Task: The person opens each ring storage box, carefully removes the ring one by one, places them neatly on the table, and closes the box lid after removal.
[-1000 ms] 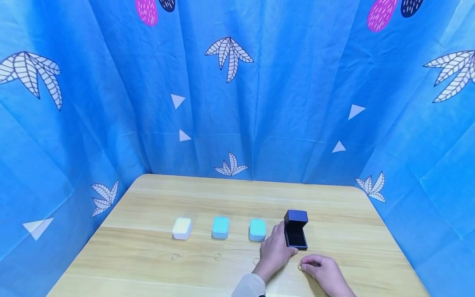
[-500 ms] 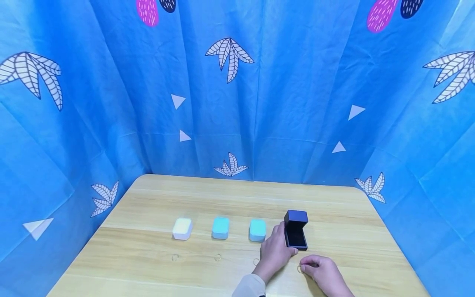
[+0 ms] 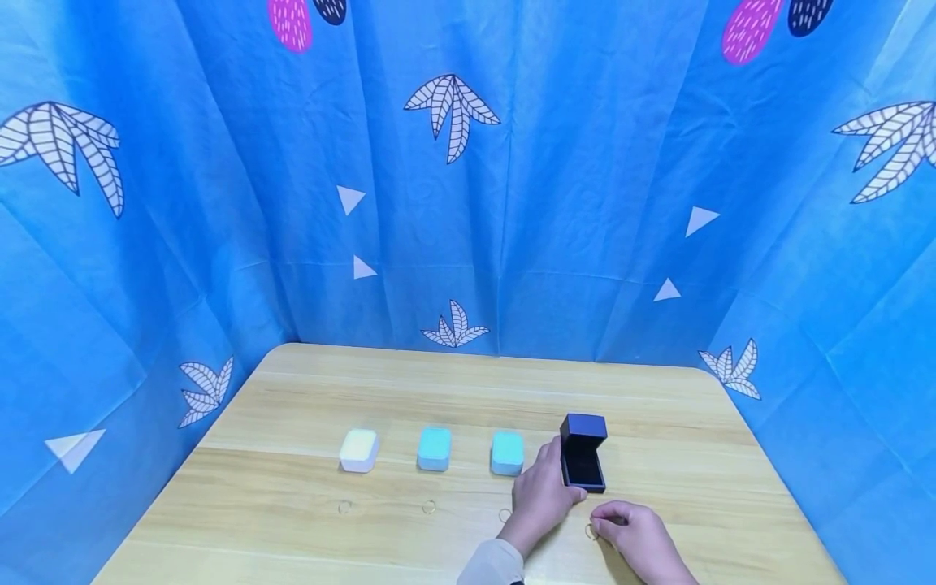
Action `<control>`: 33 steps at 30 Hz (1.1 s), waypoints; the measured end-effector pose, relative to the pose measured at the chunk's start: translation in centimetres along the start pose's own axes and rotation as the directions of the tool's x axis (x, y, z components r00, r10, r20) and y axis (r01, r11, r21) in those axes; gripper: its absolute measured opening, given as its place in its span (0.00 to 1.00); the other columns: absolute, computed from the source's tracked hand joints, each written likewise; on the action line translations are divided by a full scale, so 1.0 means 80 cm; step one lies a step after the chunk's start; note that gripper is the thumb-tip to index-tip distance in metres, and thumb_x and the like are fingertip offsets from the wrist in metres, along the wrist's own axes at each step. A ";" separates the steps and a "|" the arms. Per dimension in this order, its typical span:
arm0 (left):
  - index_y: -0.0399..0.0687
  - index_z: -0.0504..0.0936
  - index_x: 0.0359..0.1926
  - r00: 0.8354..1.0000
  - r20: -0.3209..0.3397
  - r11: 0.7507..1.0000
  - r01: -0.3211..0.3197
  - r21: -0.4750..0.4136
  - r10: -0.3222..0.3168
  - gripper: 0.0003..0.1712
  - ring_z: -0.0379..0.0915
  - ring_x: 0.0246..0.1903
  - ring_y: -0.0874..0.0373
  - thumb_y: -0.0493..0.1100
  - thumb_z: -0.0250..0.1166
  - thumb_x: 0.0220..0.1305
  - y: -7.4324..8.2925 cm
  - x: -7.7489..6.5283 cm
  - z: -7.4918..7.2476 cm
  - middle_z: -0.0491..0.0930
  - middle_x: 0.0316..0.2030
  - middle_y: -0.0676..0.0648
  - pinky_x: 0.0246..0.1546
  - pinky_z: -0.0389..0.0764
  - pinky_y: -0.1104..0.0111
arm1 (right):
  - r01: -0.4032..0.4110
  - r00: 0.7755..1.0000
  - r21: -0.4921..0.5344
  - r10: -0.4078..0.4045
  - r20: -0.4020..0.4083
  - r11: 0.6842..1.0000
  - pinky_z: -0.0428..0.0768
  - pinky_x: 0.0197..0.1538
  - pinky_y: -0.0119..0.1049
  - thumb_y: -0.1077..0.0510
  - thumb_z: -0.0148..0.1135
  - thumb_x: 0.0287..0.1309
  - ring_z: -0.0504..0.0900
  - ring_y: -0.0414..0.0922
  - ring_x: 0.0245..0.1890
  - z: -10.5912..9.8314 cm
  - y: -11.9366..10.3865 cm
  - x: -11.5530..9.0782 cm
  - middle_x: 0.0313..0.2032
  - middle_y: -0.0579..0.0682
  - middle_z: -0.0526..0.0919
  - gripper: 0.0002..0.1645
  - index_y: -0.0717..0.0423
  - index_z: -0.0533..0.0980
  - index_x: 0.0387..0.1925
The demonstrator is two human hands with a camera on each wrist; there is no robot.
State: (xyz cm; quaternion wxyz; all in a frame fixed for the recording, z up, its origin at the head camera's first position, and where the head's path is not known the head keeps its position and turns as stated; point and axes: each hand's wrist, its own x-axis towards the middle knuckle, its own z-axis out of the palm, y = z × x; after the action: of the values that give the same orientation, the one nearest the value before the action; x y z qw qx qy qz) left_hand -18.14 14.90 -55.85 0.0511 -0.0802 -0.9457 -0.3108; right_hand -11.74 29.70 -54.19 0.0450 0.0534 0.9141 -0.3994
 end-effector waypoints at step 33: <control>0.55 0.69 0.68 1.000 0.013 1.000 0.007 -0.025 -0.006 0.52 0.80 0.45 0.62 0.55 0.83 0.42 -0.001 0.002 0.001 0.78 0.55 0.57 0.39 0.77 0.65 | -0.040 0.997 0.122 0.047 -0.054 0.992 0.76 0.27 0.36 0.35 0.58 0.67 0.76 0.44 0.22 -0.067 -0.035 0.056 0.51 0.60 0.80 0.42 0.63 0.71 0.66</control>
State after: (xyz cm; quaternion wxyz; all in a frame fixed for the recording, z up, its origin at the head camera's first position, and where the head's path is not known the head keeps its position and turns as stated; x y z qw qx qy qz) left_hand -18.34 14.86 -55.93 0.0431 -0.0798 -0.9424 -0.3220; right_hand -16.74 32.03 -49.12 0.0243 0.0873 0.8879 -0.4511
